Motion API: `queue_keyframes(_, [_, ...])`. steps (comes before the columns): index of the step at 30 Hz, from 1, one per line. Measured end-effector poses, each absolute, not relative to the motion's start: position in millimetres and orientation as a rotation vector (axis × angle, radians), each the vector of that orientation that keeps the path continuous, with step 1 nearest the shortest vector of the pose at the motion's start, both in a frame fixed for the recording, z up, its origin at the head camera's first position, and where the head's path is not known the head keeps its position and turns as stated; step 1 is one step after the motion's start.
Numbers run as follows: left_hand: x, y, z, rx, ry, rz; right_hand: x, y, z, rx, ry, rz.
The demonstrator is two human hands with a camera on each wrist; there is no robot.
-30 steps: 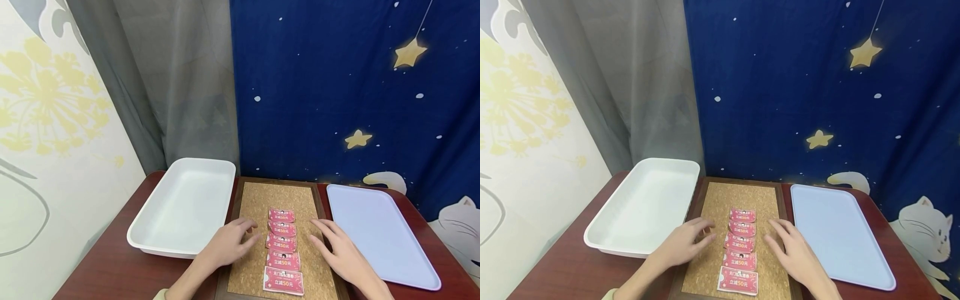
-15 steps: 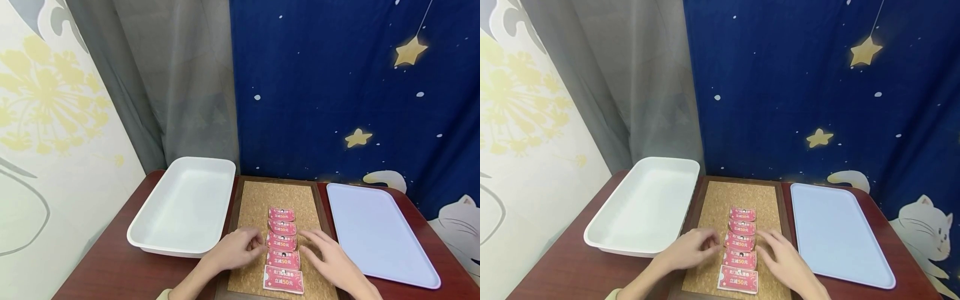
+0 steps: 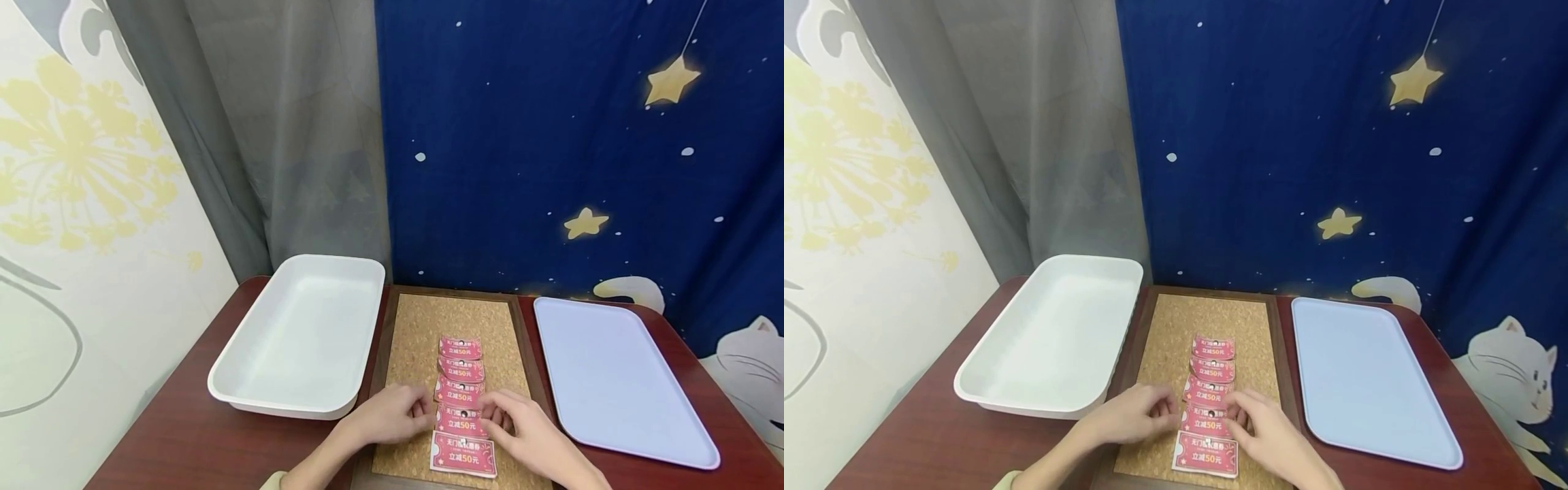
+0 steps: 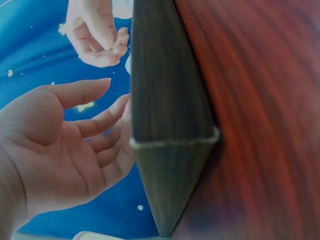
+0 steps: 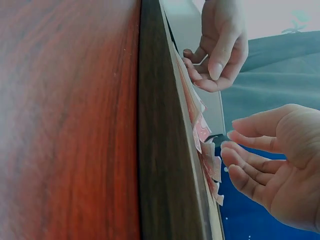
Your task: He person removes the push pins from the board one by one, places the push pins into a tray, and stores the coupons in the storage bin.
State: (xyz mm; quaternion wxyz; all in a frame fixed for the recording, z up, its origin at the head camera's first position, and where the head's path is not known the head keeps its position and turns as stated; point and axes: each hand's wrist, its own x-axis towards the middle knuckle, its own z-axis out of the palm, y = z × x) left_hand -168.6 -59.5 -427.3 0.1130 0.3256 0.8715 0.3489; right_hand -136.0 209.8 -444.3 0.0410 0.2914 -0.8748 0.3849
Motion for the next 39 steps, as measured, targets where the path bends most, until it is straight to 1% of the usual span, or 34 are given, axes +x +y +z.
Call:
queue_keyframes(11, [-164, -53, -428, 0.859, 2.499, 0.987, -136, 202, -450, 1.064, -2.725, 1.300])
queue_keyframes(18, [-163, -51, -429, 0.821, 2.514, 0.963, -138, 198, -454, 1.135, -2.702, 1.255])
queue_keyframes(28, [-163, -48, -430, 0.741, 2.453, 1.027, -140, 198, -454, 1.075, -2.784, 1.339])
queue_keyframes(39, [-160, -44, -432, 0.637, 2.473, 1.023, -140, 191, -456, 0.979, -2.847, 1.244])
